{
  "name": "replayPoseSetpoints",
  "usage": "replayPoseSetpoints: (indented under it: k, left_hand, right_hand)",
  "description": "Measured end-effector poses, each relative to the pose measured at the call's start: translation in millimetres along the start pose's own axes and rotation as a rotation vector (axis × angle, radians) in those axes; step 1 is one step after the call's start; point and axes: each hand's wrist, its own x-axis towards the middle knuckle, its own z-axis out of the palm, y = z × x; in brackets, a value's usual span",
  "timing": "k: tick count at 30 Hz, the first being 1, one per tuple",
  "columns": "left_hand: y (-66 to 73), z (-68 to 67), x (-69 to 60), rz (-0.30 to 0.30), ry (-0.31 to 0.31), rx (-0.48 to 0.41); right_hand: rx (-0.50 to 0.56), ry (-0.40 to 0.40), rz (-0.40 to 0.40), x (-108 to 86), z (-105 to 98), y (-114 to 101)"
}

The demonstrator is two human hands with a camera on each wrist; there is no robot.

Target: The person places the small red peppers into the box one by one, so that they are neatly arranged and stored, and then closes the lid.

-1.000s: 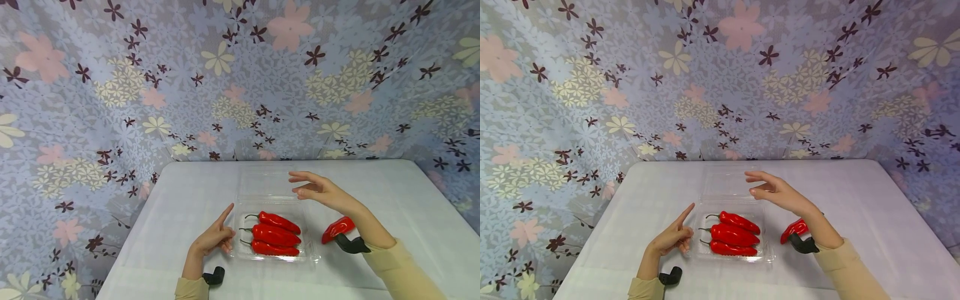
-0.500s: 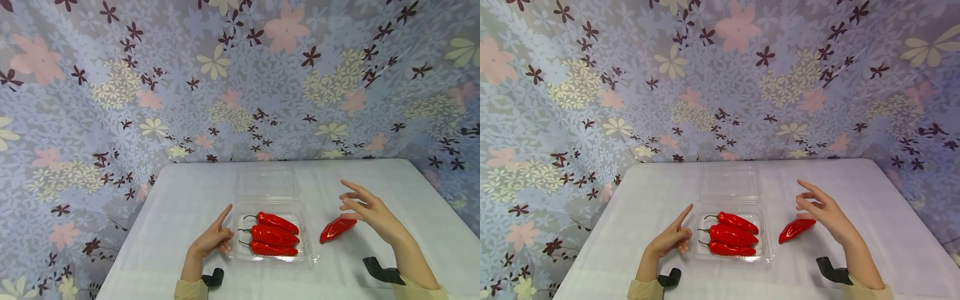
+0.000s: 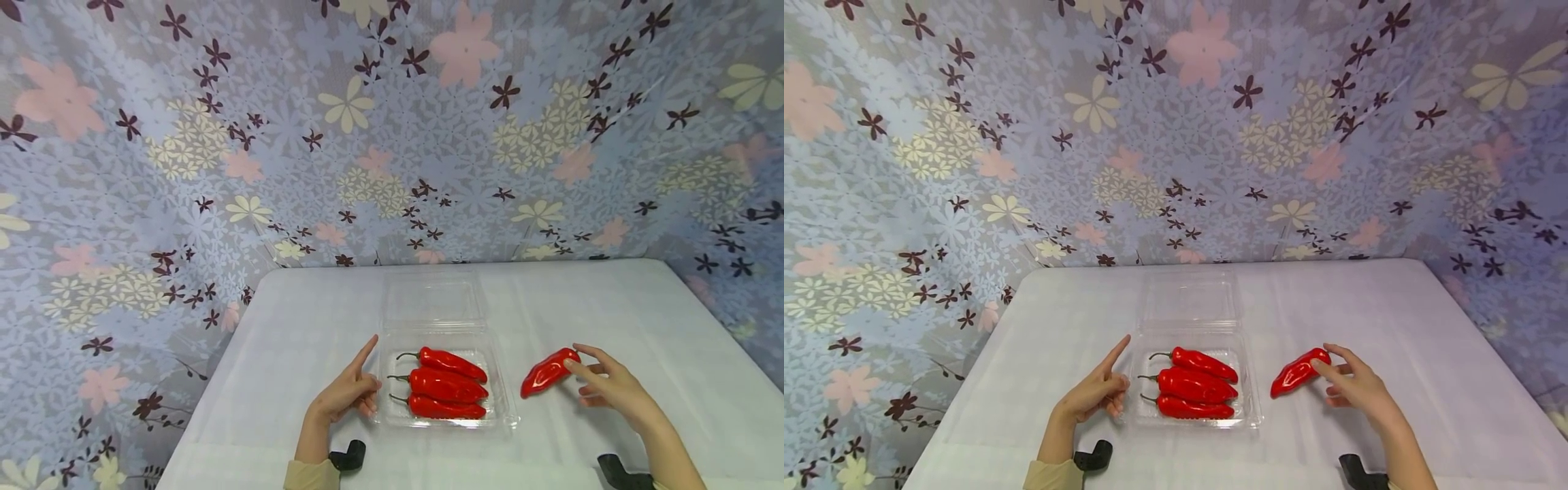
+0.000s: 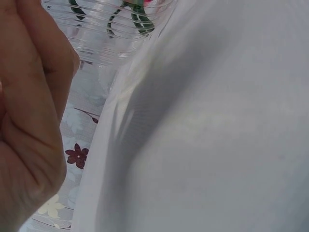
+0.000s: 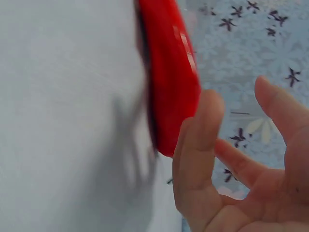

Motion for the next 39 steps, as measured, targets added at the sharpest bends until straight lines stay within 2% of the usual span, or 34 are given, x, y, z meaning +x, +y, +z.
replayPoseSetpoints:
  k: [7, 10, 15, 20, 26, 30, 33, 39]
  left_hand:
    - [-2.5, -0.7, -2.1, 0.015, -0.011, 0.002]
    - [-3.2, -0.9, -2.8, 0.019, -0.012, -0.003]
    - [-4.2, -1.3, -2.4, 0.028, -0.021, -0.008]
    - [-5.3, -1.6, -2.0, 0.029, -0.027, -0.010]
    - [-5.1, -1.8, -2.1, 0.027, -0.023, -0.008]
    - [-4.3, -1.7, -0.7, 0.019, -0.019, -0.005]
    - [-3.7, -1.5, -0.1, 0.017, -0.016, -0.006]
    - [-2.8, -0.7, 0.1, 0.015, -0.016, -0.008]
  right_hand:
    - [0.005, 0.024, -0.006, 9.4, 14, 1]
    - [-0.081, 0.047, -0.030, 13.1, 19, -3]
    - [-0.246, 0.071, -0.117, 22.3, 26, -9]
    - [-0.284, 0.068, -0.161, 27.8, 33, -11]
    - [-0.263, 0.065, -0.119, 32.0, 35, -11]
    - [-0.167, 0.062, -0.117, 30.6, 31, -12]
    - [-0.077, 0.072, -0.155, 28.6, 23, -19]
    - [-0.003, 0.138, -0.296, 28.5, 3, -45]
